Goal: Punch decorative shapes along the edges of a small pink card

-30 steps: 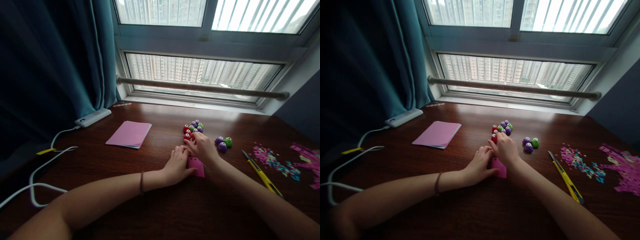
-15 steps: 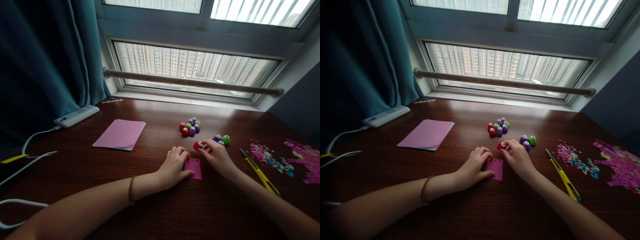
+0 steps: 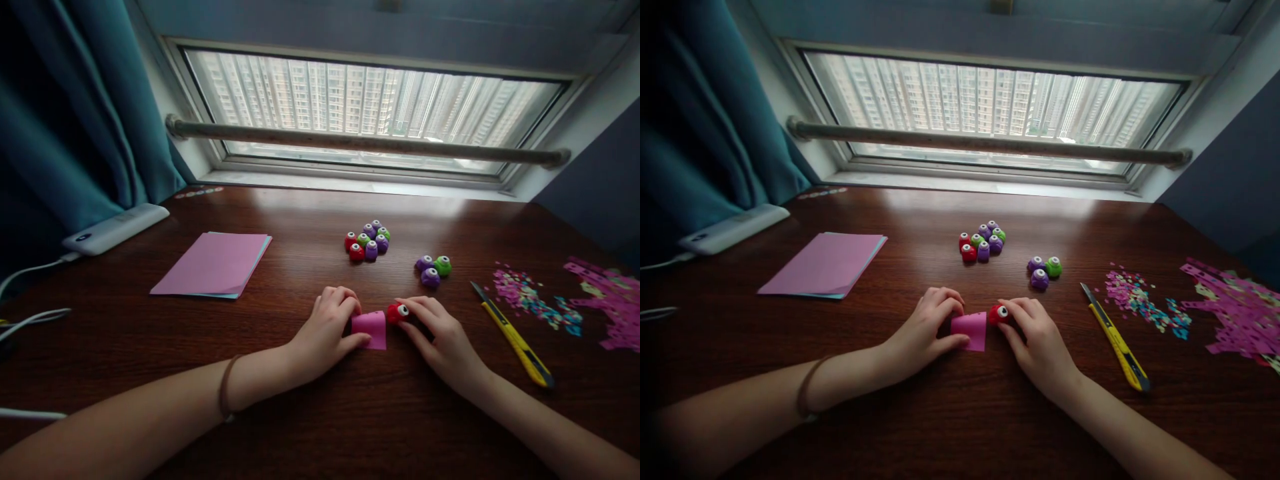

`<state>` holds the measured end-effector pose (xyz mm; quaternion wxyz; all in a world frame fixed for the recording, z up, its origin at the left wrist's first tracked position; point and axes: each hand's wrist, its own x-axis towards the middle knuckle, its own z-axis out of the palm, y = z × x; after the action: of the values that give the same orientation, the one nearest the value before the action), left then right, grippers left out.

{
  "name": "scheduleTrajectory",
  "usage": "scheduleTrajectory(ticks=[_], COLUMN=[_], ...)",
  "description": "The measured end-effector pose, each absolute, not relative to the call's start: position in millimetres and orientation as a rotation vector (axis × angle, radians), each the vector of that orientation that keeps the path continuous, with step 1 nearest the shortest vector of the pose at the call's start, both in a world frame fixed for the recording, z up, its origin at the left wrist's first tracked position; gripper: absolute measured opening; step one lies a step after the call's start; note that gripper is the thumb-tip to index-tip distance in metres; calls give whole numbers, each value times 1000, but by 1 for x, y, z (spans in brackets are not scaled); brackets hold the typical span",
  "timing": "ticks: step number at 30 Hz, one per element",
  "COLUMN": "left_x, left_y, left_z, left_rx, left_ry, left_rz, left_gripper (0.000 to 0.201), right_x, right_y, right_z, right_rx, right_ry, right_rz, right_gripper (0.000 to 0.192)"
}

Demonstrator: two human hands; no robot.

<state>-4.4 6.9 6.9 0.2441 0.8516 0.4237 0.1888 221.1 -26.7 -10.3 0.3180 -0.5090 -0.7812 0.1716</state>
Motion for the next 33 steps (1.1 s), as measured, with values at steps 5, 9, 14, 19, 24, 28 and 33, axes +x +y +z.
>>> scheduleTrajectory(ticks=[5, 9, 14, 19, 24, 28, 33], left_x=[-6, -6, -7, -8, -6, -5, -6], left_y=[6, 6, 5, 4, 4, 4, 5], left_z=[7, 6, 5, 4, 3, 4, 5], left_rx=[2323, 2325, 2323, 2349, 2438, 2476, 2488], left_ry=[1100, 1097, 1090, 1090, 1075, 1055, 1020], left_rz=[559, 551, 542, 527, 495, 474, 484], left_gripper=[20, 21, 23, 27, 32, 39, 45], right_x=[219, 217, 215, 214, 215, 216, 216], right_y=[-31, -32, -32, -33, -34, -33, -32], right_z=[-8, -5, -3, -2, -3, -4, -2], right_rx=[-1330, -1322, -1337, -1302, -1277, -1291, -1283], right_ry=[-2094, -2076, -2057, -2087, -2113, -2131, -2122], right_rz=[444, 471, 488, 465, 442, 417, 424], right_gripper=[25, 21, 16, 19, 23, 22, 23])
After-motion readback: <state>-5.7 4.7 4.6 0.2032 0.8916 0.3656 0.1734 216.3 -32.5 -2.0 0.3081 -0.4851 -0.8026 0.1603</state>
